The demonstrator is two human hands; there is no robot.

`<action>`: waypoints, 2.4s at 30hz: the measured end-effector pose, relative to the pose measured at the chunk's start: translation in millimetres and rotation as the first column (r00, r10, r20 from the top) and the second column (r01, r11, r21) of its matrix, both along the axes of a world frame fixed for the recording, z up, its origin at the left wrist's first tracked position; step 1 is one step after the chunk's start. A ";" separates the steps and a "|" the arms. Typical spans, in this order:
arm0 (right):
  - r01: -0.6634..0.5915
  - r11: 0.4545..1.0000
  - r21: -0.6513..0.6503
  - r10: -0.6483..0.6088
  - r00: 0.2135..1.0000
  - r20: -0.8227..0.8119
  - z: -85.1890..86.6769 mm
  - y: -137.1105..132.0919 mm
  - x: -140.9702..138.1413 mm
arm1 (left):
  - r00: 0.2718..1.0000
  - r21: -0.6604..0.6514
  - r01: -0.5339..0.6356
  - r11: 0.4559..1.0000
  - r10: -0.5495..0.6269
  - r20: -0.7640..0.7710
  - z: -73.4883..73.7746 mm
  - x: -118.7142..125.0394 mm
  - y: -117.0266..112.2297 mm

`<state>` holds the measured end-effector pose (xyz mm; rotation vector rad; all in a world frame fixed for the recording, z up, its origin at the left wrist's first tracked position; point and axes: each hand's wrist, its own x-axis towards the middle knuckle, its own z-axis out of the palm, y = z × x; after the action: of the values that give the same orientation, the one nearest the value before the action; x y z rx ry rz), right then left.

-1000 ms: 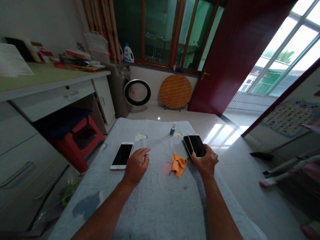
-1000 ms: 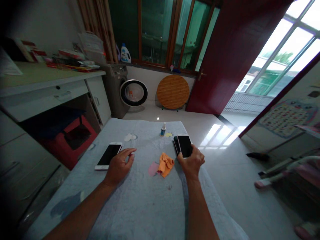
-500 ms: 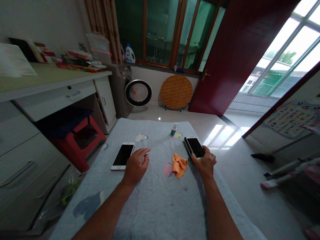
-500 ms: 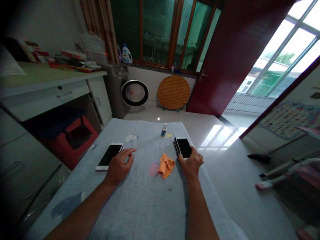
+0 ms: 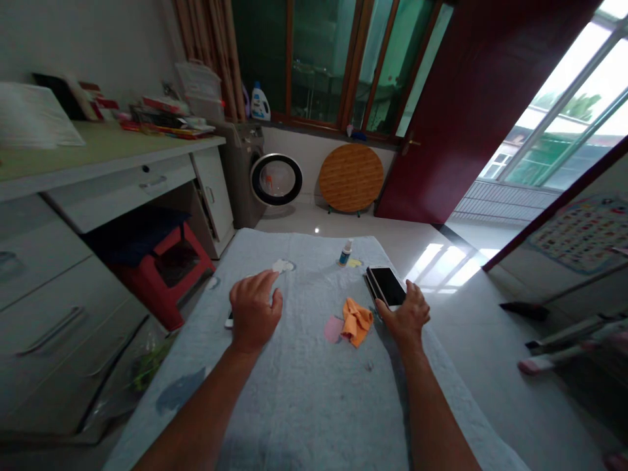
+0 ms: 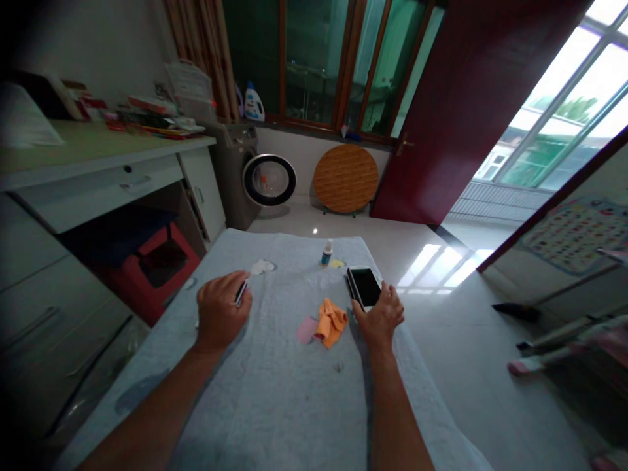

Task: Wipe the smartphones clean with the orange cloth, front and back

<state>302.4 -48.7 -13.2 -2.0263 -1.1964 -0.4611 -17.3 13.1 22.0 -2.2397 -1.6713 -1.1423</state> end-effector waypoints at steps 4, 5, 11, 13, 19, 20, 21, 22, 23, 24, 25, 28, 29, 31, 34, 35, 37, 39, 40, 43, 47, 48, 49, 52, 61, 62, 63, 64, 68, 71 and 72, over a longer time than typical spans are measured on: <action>-0.090 0.986 0.143 0.073 0.991 0.115 17.3 -6.4 -13.5 | 0.946 -0.162 -0.305 0.939 0.279 -0.165 7.0 -10.5 3.0; -0.155 0.974 0.168 0.129 0.980 0.154 22.0 -8.8 -20.0 | 0.924 -0.217 -0.366 0.905 0.324 -0.205 6.3 -11.6 3.9; -0.543 0.829 0.131 0.513 0.833 0.208 29.4 -18.6 -67.9 | 0.884 -0.427 -0.436 0.792 0.288 -0.367 -2.8 -16.3 9.7; -0.590 0.802 0.094 0.569 0.802 0.179 23.3 -17.8 -76.7 | 0.881 -0.449 -0.441 0.777 0.281 -0.380 -3.3 -19.4 10.4; -0.582 0.813 -0.023 0.582 0.811 0.054 5.9 -12.7 -76.0 | 0.913 -0.482 -0.380 0.789 0.238 -0.331 -3.6 -26.8 10.9; -0.573 0.818 -0.037 0.575 0.818 0.034 4.4 -12.3 -74.9 | 0.915 -0.480 -0.377 0.792 0.239 -0.324 -3.8 -26.9 11.3; -0.565 0.823 -0.050 0.567 0.824 0.019 3.2 -12.0 -74.2 | 0.917 -0.479 -0.375 0.794 0.241 -0.318 -4.0 -26.7 11.6; -0.558 0.827 -0.063 0.560 0.829 0.009 2.0 -11.7 -73.7 | 0.919 -0.479 -0.371 0.796 0.240 -0.313 -4.1 -26.2 12.0; -0.552 0.830 -0.076 0.554 0.833 0.003 1.0 -11.5 -73.5 | 0.920 -0.480 -0.368 0.796 0.238 -0.311 -4.1 -25.7 12.3; -0.547 0.832 -0.091 0.549 0.836 0.000 0.0 -11.2 -73.4 | 0.920 -0.478 -0.368 0.797 0.238 -0.312 -4.1 -25.1 12.4; -0.541 0.834 -0.107 0.544 0.839 -0.002 -0.9 -10.9 -73.5 | 0.918 -0.470 -0.370 0.801 0.237 -0.318 -3.9 -24.6 12.3; -0.519 0.842 -0.149 0.525 0.851 0.003 -3.7 -10.2 -74.2 | 0.902 -0.399 -0.385 0.832 0.249 -0.353 -1.6 -23.5 11.0; -0.511 0.845 -0.162 0.518 0.855 0.007 -4.6 -10.0 -74.6 | 0.895 -0.365 -0.392 0.844 0.259 -0.362 -0.1 -23.3 10.3; -0.491 0.851 -0.185 0.502 0.865 0.017 -6.4 -9.7 -75.6 | 0.888 -0.305 -0.401 0.864 0.284 -0.362 3.7 -22.0 8.7; -0.456 0.858 -0.235 0.475 0.880 0.029 -9.1 -9.3 -77.6 | 0.909 -0.268 -0.364 0.892 0.279 -0.309 8.2 -15.6 5.3; -0.444 0.859 -0.255 0.466 0.884 0.031 -9.8 -9.1 -78.3 | 0.927 -0.260 -0.323 0.910 0.248 -0.282 8.4 -11.7 3.6; -0.422 0.857 -0.294 0.452 0.891 0.037 -10.8 -8.7 -79.6 | 0.963 -0.254 -0.202 0.946 0.145 -0.225 6.2 -1.5 -1.0; -0.405 0.856 -0.321 0.439 0.897 0.041 -10.9 -8.4 -80.4 | 0.983 -0.276 -0.067 0.959 0.015 -0.185 1.3 10.2 -6.9; -0.399 0.856 -0.328 0.434 0.900 0.040 -10.8 -8.3 -80.7 | 0.985 -0.290 -0.019 0.957 -0.032 -0.171 -1.6 15.8 -10.0; -0.402 0.857 -0.323 0.436 0.900 0.035 -10.3 -7.8 -80.9 | 0.979 -0.358 0.112 0.927 -0.165 -0.121 -9.9 28.8 -18.1; -0.438 0.855 -0.277 0.460 0.888 0.015 -11.1 -6.1 -80.8 | 0.976 -0.407 0.133 0.904 -0.190 -0.102 -17.7 37.1 -23.8; -0.453 0.851 -0.266 0.470 0.883 0.001 -11.4 -5.5 -80.9 | 0.976 -0.416 0.130 0.900 -0.190 -0.105 -19.2 38.1 -24.4; -0.474 0.842 -0.258 0.486 0.874 -0.018 -11.6 -4.8 -81.1 | 0.976 -0.425 0.127 0.896 -0.190 -0.109 -20.4 38.9 -24.9; -0.556 0.796 -0.239 0.549 0.830 -0.098 -10.6 -3.6 -82.2 | 0.972 -0.451 0.138 0.882 -0.209 -0.110 -22.7 39.7 -25.4; -0.644 0.755 -0.121 0.620 0.762 -0.185 -2.0 -3.9 -85.1 | 0.887 -0.560 0.389 0.731 -0.462 0.014 -22.2 30.1 -22.7; -0.642 0.758 -0.114 0.619 0.763 -0.186 -1.5 -3.8 -85.0 | 0.872 -0.590 0.402 0.701 -0.489 0.013 -22.0 27.7 -22.2; -0.640 0.760 -0.110 0.616 0.765 -0.188 -1.2 -3.6 -84.9 | 0.855 -0.624 0.411 0.665 -0.519 0.011 -21.5 25.1 -21.7; -0.638 0.763 -0.108 0.613 0.766 -0.191 -0.9 -3.4 -84.8 | 0.831 -0.656 0.426 0.623 -0.556 0.011 -20.7 22.3 -21.1; -0.624 0.772 -0.120 0.598 0.778 -0.193 -0.2 -3.0 -84.7 | 0.803 -0.700 0.450 0.554 -0.594 0.047 -15.3 13.4 -18.9; -0.605 0.786 -0.124 0.577 0.791 -0.204 0.3 -3.2 -85.1 | 0.813 -0.674 0.468 0.572 -0.578 0.073 -12.5 14.2 -18.9; -0.603 0.789 -0.118 0.573 0.792 -0.213 0.4 -3.4 -85.3 | 0.818 -0.653 0.474 0.590 -0.570 0.078 -12.5 16.4 -19.6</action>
<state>217.1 -52.1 -12.8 -1.6569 -1.7207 0.1335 -0.9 -6.4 9.4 -3.3331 -1.5338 -0.4281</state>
